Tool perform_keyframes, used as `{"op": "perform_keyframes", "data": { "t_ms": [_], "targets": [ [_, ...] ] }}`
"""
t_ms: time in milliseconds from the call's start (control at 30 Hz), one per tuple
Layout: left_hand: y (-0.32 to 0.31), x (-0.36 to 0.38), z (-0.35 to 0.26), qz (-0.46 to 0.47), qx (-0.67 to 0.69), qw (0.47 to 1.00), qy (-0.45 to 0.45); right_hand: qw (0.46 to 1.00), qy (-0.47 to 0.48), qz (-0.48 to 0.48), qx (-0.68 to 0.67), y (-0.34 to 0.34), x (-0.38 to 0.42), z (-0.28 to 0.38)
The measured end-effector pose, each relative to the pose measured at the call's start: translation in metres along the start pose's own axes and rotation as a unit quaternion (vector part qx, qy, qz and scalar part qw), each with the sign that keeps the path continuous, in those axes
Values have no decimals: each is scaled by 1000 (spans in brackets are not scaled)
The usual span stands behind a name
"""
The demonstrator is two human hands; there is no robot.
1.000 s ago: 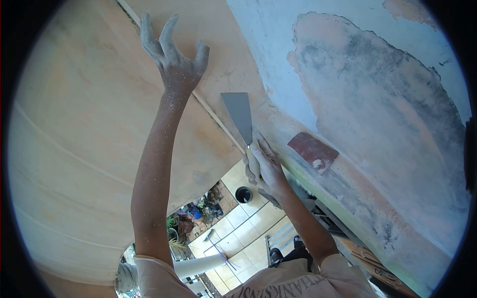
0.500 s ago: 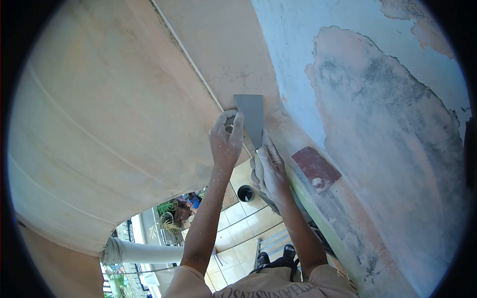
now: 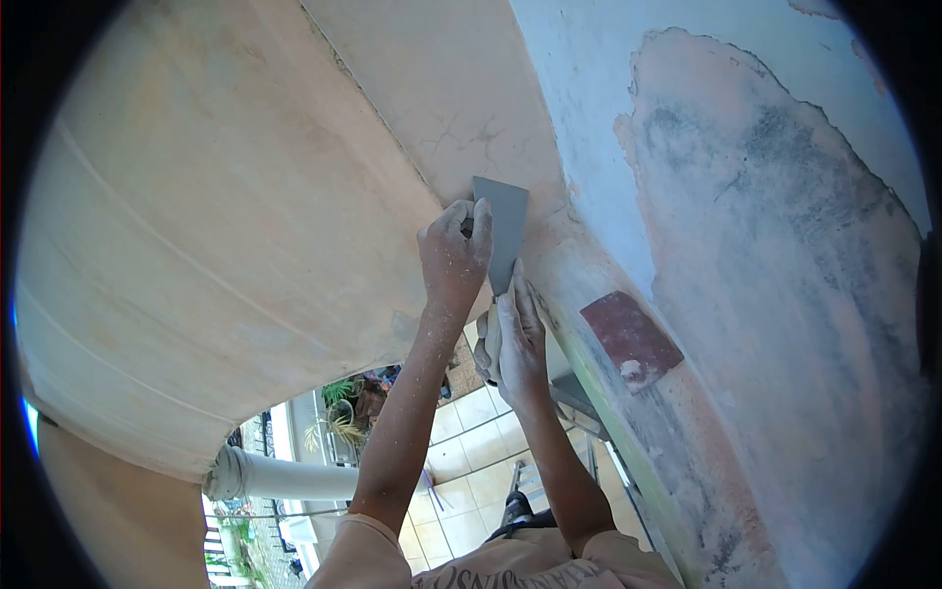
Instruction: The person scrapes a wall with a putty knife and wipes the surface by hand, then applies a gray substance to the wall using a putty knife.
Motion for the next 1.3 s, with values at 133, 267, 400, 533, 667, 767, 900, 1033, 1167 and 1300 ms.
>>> {"op": "perform_keyframes", "data": {
  "t_ms": [133, 267, 400, 533, 667, 767, 900, 1033, 1167, 1300],
  "targets": [
    [13, 4, -20, -46, -169, 983, -61, 1000, 0, -2, 6, -1, -2, 1],
    [23, 18, -37, -164, -210, 958, -107, 1000, 22, -6, 10, -4, 1, -1],
    [15, 5, -11, -119, -47, 990, -56, 1000, 24, -12, 6, -1, -3, -7],
    [8, -5, 2, -70, 56, 996, -6, 1000, 17, -23, 4, -2, -2, -10],
    [8, -7, -6, -108, 13, 993, -39, 998, 30, -37, 45, -2, -9, -5],
    [9, -5, -9, -105, 5, 994, -31, 998, 35, -42, 26, -4, -6, -10],
    [9, -3, -9, -78, -52, 996, -16, 998, 13, -53, 42, 5, -5, -15],
    [9, -3, -10, -86, -55, 995, -10, 999, 34, -37, -20, 1, -5, -19],
    [9, -7, -12, -96, -63, 993, -31, 998, 30, -43, 45, 7, -9, -12],
    [10, -3, -12, -88, -60, 994, -24, 992, 40, -48, 105, 7, -4, -5]
  ]
}}
Point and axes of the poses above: each hand's wrist, its own x-axis away from the middle knuckle, its own y-axis out of the back of the hand, z = x × y, the point moved 8 cm from there along -x, towards the middle knuckle, and after that the axes turned 1 degree about x, right-handed, at the moved point
